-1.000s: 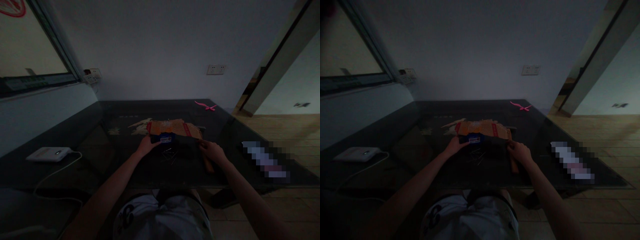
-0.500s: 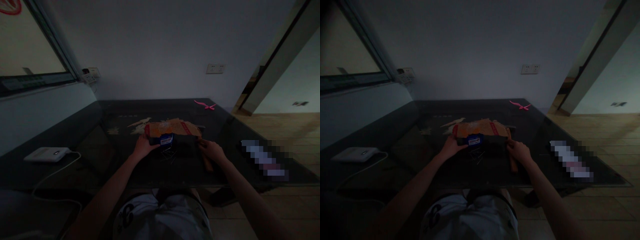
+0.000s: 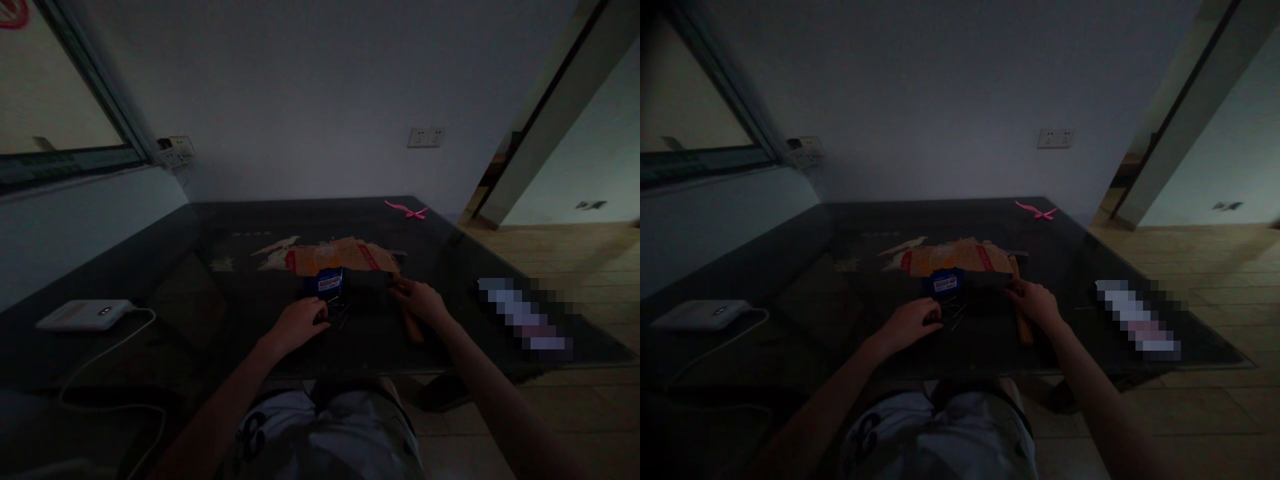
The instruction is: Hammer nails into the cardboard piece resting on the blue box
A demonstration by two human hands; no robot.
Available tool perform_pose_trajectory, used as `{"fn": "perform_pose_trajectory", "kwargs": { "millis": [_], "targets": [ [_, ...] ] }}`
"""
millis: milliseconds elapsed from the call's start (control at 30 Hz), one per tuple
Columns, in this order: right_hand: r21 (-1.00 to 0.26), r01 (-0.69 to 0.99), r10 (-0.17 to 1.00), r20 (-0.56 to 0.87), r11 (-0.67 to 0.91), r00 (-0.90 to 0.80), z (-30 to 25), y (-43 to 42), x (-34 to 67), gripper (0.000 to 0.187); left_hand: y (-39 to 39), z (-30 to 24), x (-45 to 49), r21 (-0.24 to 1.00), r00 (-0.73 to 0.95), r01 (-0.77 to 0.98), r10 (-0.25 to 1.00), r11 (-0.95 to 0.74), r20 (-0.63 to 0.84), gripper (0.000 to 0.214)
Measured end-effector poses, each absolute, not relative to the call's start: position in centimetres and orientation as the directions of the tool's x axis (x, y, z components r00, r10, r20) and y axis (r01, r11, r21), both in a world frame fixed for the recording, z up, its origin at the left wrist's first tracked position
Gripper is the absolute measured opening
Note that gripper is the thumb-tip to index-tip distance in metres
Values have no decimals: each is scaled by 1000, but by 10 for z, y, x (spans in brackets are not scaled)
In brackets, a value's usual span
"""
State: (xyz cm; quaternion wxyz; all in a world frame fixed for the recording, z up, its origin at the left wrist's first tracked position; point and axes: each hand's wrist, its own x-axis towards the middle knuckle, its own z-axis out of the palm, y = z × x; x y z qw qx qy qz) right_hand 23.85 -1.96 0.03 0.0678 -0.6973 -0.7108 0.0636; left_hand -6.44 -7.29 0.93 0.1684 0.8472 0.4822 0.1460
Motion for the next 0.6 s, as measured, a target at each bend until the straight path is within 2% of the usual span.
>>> {"fn": "perform_pose_trajectory", "kwargs": {
  "millis": [333, 467, 600],
  "targets": [
    [-192, 981, 1000, 6, 4, -3, -1, -19, 239, 45, -74, 18, -51, 213, 525, 826, 850, -522, 45, 7],
    [-194, 981, 1000, 12, 3, -1, -2, -18, 239, 44, -79, 24, -48, 268, 489, 828, 868, -492, 81, 7],
    [-193, 981, 1000, -3, 6, -7, -2, -18, 240, 43, -92, 32, -50, 418, 508, 739, 845, -528, 169, 7]
  ]
}}
